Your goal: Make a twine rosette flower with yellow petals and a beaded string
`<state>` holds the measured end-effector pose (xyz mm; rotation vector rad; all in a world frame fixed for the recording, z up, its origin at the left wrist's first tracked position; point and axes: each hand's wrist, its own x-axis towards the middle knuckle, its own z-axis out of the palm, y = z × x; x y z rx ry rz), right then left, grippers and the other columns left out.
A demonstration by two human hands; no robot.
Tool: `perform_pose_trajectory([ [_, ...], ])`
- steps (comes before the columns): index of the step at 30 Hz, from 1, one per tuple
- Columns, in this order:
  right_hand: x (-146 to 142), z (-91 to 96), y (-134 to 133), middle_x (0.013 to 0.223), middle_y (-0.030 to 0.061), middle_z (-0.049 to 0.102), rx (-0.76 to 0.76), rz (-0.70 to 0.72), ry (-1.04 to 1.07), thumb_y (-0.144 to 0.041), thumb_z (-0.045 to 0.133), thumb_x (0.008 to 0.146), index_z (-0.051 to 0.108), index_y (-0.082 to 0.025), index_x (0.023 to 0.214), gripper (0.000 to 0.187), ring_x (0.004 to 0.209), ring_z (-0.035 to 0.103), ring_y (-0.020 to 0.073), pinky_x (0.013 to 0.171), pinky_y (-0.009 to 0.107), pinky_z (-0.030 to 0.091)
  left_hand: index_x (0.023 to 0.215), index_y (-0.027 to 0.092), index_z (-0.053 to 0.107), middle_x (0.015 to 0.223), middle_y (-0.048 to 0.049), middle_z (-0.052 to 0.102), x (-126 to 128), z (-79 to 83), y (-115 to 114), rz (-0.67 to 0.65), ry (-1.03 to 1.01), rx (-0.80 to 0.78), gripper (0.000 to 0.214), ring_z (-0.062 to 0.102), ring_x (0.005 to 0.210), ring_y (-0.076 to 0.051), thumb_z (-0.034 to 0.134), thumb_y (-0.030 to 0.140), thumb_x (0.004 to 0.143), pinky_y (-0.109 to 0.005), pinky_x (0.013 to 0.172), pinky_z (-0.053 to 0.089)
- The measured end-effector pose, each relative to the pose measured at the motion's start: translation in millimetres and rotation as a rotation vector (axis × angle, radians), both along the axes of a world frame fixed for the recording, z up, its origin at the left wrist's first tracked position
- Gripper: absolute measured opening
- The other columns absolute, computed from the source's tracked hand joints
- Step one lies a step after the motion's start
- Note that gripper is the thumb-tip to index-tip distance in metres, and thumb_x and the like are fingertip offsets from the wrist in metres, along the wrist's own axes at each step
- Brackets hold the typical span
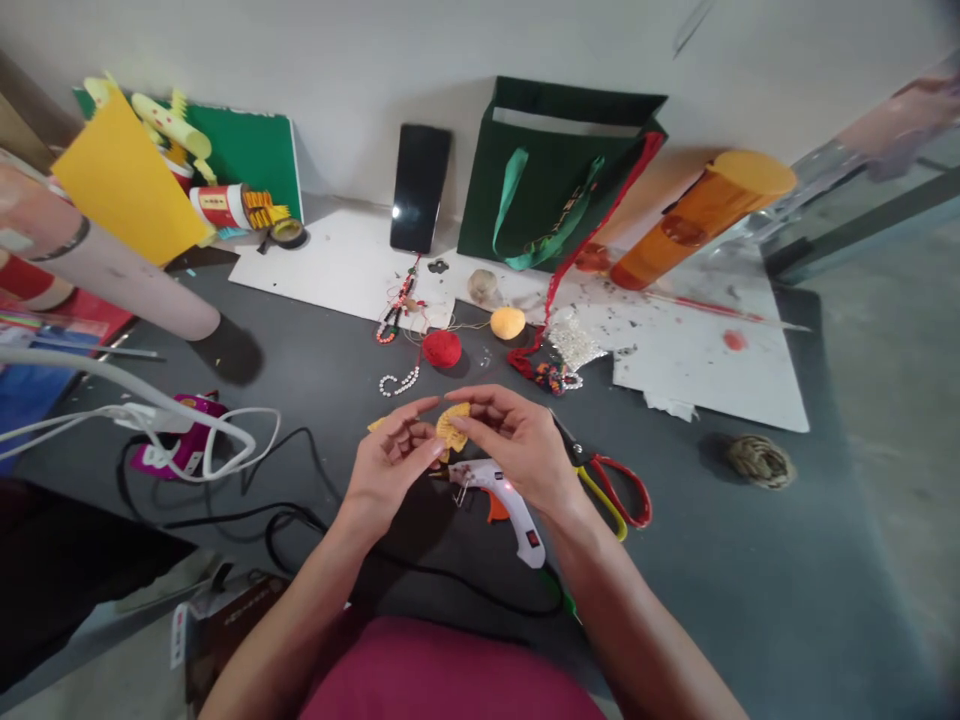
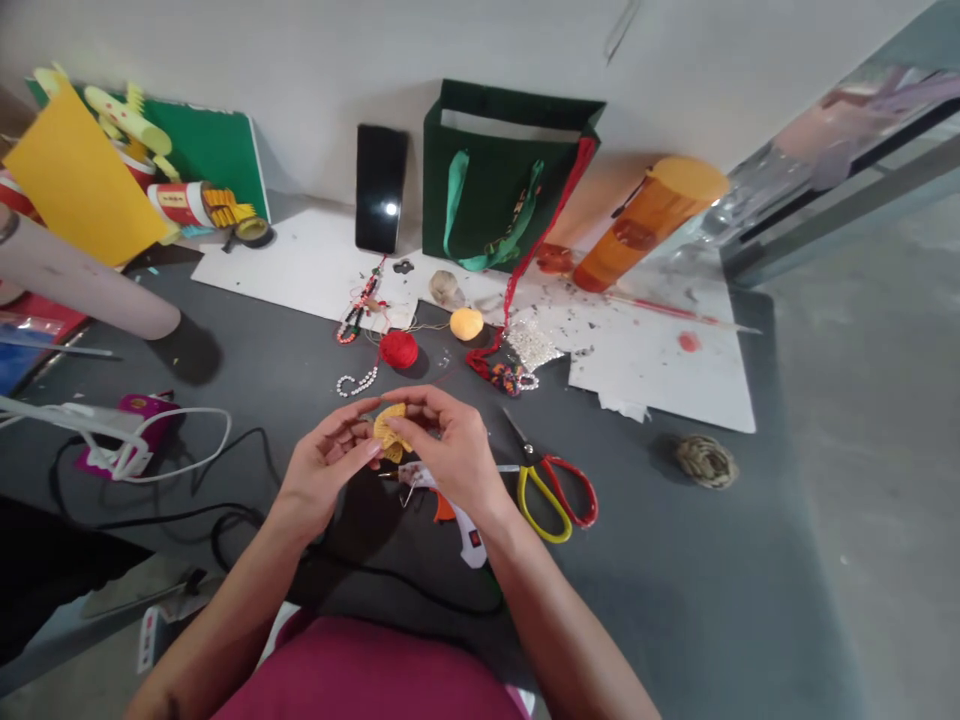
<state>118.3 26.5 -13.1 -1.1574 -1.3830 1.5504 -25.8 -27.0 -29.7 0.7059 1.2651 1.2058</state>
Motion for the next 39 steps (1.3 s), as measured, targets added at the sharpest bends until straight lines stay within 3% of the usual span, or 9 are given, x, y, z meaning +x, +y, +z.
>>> perform_pose_trajectory([
  [2, -0.6, -3.4, -1.9, 0.076, 0.0015, 0.073, -0.024, -0.064, 0.011, -0.029, 0.07, 0.076, 0.07, -0.021, 0.092, 0.018, 0.067, 0.069, 0.0149, 0.064, 0.029, 0.058, 0.111, 0.017, 0.066, 0.075, -0.0005, 0.066, -7.3, -1.1, -6.5, 0.022, 0.03, -0.01, 0.044, 0.062, 0.065, -0.012, 0.076, 0.03, 0.07, -0.023, 0.056, 0.051],
  [7, -1.8, -6.9, -8.9, 0.084, 0.0019, 0.076, 0.041, -0.09, 0.058, -0.022, 0.071, 0.078, 0.07, -0.023, 0.092, 0.014, 0.075, 0.072, 0.0172, 0.074, 0.033, 0.059, 0.097, 0.019, 0.067, 0.068, 0.0027, 0.061, -29.8, 0.7, -24.7, 0.297, 0.252, -0.022, 0.026, 0.053, 0.051, -0.008, 0.07, 0.035, 0.076, -0.018, 0.044, 0.044],
  [12, -7.6, -8.3, -18.3, 0.093, 0.0025, 0.077, 0.204, 0.173, 0.07, -0.015, 0.062, 0.084, 0.071, -0.025, 0.079, 0.015, 0.091, 0.071, 0.0185, 0.084, 0.037, 0.055, 0.088, 0.016, 0.067, 0.07, -0.0029, 0.066, -31.3, 2.3, -30.4, 0.043, -0.155, -0.187, 0.039, 0.06, 0.055, -0.012, 0.067, 0.053, 0.076, -0.021, 0.041, 0.047],
  [17, -10.0, -12.5, -20.5, 0.1, 0.0035, 0.075, 0.308, 0.288, -0.026, -0.011, 0.058, 0.085, 0.072, -0.026, 0.079, 0.021, 0.094, 0.068, 0.0185, 0.088, 0.038, 0.052, 0.072, 0.014, 0.064, 0.056, 0.0005, 0.062, -26.0, -2.2, -24.7, 0.126, -0.219, -0.166, 0.035, 0.058, 0.05, -0.01, 0.083, 0.043, 0.062, -0.018, 0.044, 0.047],
  [23, -12.2, -9.8, -23.3, 0.107, 0.0071, 0.07, 0.08, 0.175, -0.003, -0.026, 0.052, 0.093, 0.066, -0.024, 0.1, 0.015, 0.091, 0.068, 0.0174, 0.072, 0.03, 0.055, 0.072, 0.014, 0.064, 0.055, 0.0015, 0.064, -27.3, 0.0, -24.5, 0.211, -0.204, -0.15, 0.036, 0.056, 0.044, -0.009, 0.083, 0.042, 0.061, -0.019, 0.042, 0.047],
  [31, -23.0, -11.8, -25.6, 0.083, 0.0017, 0.072, -0.142, 0.195, 0.011, -0.026, 0.068, 0.08, 0.062, -0.022, 0.103, 0.025, 0.076, 0.069, 0.0152, 0.068, 0.027, 0.055, 0.074, 0.013, 0.065, 0.057, 0.0014, 0.065, -26.9, 0.7, -29.2, 0.256, -0.199, -0.127, 0.036, 0.059, 0.047, -0.009, 0.084, 0.041, 0.061, -0.018, 0.043, 0.048],
  [34, -20.4, -13.5, -26.9, 0.087, 0.0026, 0.074, -0.03, 0.183, -0.054, -0.02, 0.065, 0.08, 0.066, -0.022, 0.1, 0.02, 0.079, 0.069, 0.016, 0.071, 0.028, 0.055, 0.081, 0.013, 0.068, 0.057, 0.0, 0.065, -28.6, 1.9, -31.6, 0.209, -0.255, -0.155, 0.04, 0.058, 0.045, -0.01, 0.079, 0.049, 0.066, -0.02, 0.042, 0.049],
  [37, -18.2, -14.6, -30.3, 0.088, 0.0026, 0.073, 0.24, 0.139, -0.194, -0.014, 0.06, 0.083, 0.069, -0.023, 0.093, 0.016, 0.078, 0.067, 0.0159, 0.072, 0.029, 0.054, 0.09, 0.011, 0.069, 0.057, -0.002, 0.066, -28.8, 4.0, -32.4, 0.155, -0.337, -0.215, 0.054, 0.06, 0.045, -0.013, 0.071, 0.061, 0.069, -0.023, 0.041, 0.051],
  [39, -17.0, -14.8, -32.6, 0.086, 0.0025, 0.073, 0.406, 0.142, -0.25, -0.012, 0.057, 0.086, 0.07, -0.024, 0.09, 0.019, 0.08, 0.066, 0.0171, 0.075, 0.031, 0.053, 0.09, 0.012, 0.069, 0.06, -0.0019, 0.067, -28.4, 4.3, -32.0, 0.144, -0.359, -0.243, 0.05, 0.061, 0.049, -0.013, 0.079, 0.053, 0.063, -0.022, 0.043, 0.051],
])
